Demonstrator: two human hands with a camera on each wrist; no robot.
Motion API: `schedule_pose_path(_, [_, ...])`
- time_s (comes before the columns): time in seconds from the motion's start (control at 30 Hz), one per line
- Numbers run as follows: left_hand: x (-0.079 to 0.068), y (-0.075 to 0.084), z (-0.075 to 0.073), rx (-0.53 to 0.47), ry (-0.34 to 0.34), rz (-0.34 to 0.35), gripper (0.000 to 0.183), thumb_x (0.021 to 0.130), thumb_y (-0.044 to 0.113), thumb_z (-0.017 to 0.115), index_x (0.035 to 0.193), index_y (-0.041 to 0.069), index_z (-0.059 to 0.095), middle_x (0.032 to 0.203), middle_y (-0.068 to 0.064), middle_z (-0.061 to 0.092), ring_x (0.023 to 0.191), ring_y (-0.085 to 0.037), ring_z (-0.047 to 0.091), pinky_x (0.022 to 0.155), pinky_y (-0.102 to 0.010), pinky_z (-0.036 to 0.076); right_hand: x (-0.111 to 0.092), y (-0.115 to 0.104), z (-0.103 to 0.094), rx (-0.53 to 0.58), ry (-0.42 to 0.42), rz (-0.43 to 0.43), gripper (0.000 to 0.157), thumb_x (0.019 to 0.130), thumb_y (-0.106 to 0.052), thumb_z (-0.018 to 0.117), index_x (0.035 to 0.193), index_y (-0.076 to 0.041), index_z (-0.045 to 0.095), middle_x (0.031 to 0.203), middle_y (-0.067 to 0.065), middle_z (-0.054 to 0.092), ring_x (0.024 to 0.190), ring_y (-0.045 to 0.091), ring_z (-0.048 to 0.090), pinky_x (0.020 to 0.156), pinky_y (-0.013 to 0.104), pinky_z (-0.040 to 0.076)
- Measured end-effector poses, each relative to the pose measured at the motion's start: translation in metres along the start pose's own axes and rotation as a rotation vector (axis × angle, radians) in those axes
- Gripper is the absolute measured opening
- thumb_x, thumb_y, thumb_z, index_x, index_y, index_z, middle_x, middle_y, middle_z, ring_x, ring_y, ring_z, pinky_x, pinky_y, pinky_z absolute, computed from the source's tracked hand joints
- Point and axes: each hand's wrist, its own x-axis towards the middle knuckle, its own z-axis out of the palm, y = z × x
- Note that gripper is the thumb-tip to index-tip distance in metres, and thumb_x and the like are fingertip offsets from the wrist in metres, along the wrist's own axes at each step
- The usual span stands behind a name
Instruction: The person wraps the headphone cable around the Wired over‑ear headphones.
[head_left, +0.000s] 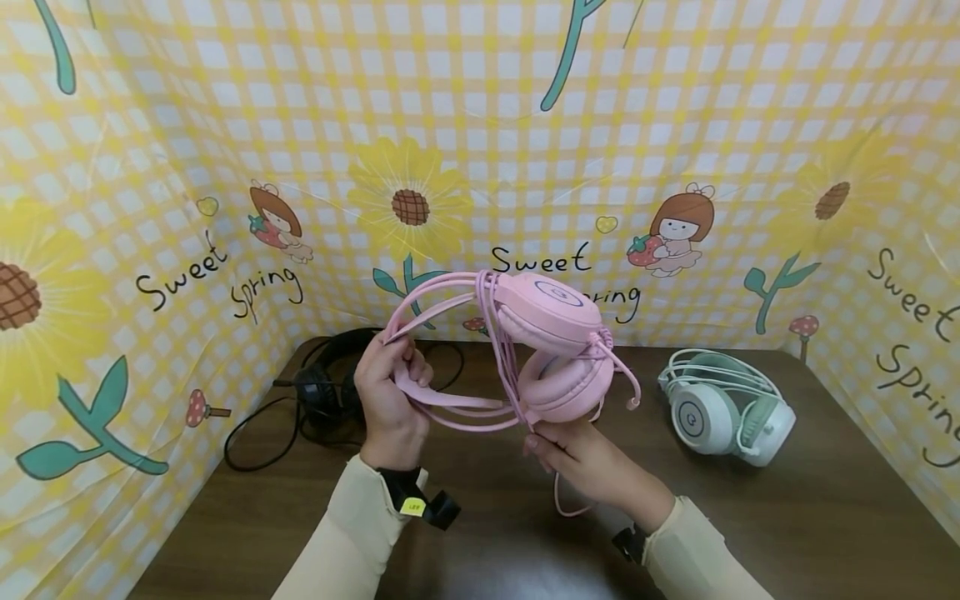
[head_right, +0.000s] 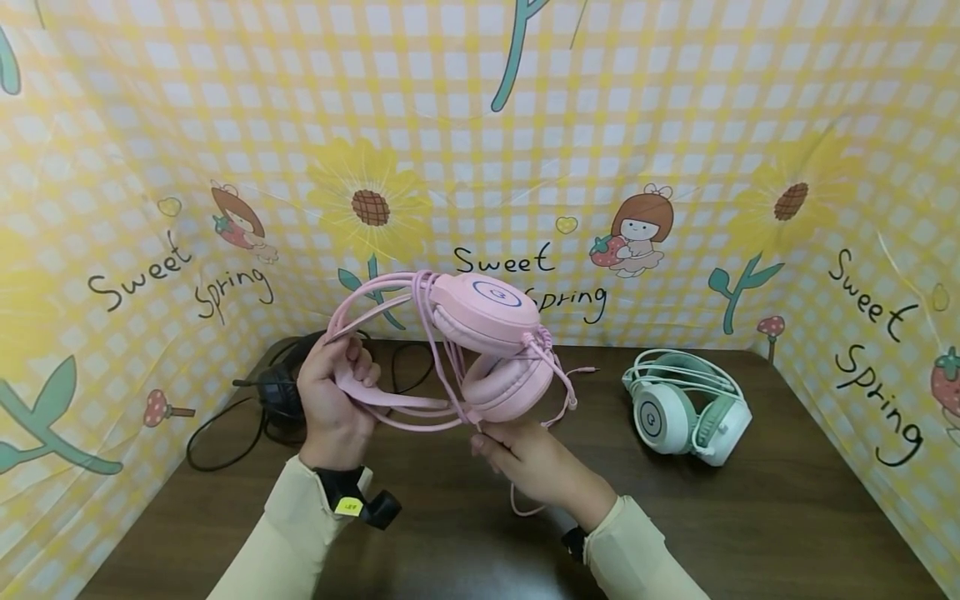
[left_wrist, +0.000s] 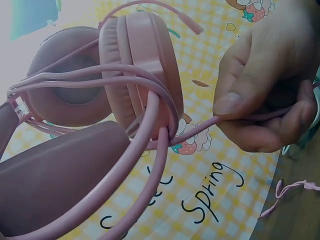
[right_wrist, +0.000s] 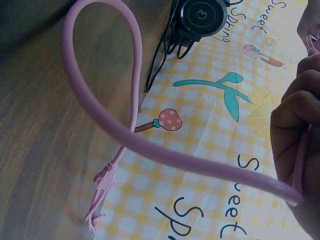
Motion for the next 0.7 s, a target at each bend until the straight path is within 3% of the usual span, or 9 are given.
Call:
schedule_pose_path(0.4, [0.0058,0.0015,-0.0027,0.085,0.031,0.121,0.016,0.089,-0.008,0.052,0.095,-0.002,0.065,0.067,-0.007,0.045,0.047,-0.013,0.037,0.041,-0.021,0.032,-0.0003,-0.0084,0.0011,-0.014,-0.076,0.140,0.028,0.102,-0.029,0.051,0.077,-0.019,0.055,0.062,-0.016,0.047,0.052,-0.001,0.042,0.048,0.020,0.037])
schedule_pose_path(0.53, [0.0056,0.0019,-0.0029,0.109,0.030,0.159,0.015,0.088,-0.009,0.053,0.096,-0.004,0.065,0.067,-0.008,0.048,0.047,-0.014,0.038,0.041,-0.022,0.033,0.0001,-0.0095,0.0007,-0.026,-0.080,0.142,0.022,0.102,-0.028,0.053,0.080,-0.024,0.056,0.062,-0.016,0.047,0.052,-0.001,0.042,0.048,0.020,0.037])
schedule_pose_path(0.7, [0.0075,0.0047,-0.0046,0.163,0.034,0.260,0.010,0.084,-0.010,0.060,0.092,-0.006,0.064,0.060,-0.007,0.047,0.046,-0.014,0.039,0.041,-0.023,0.033,0.0001,-0.0100,0.0017,-0.040,-0.085,0.115,0.011,0.100,-0.026,0.057,0.091,-0.024,0.063,0.065,-0.017,0.050,0.056,-0.001,0.046,0.051,0.022,0.043])
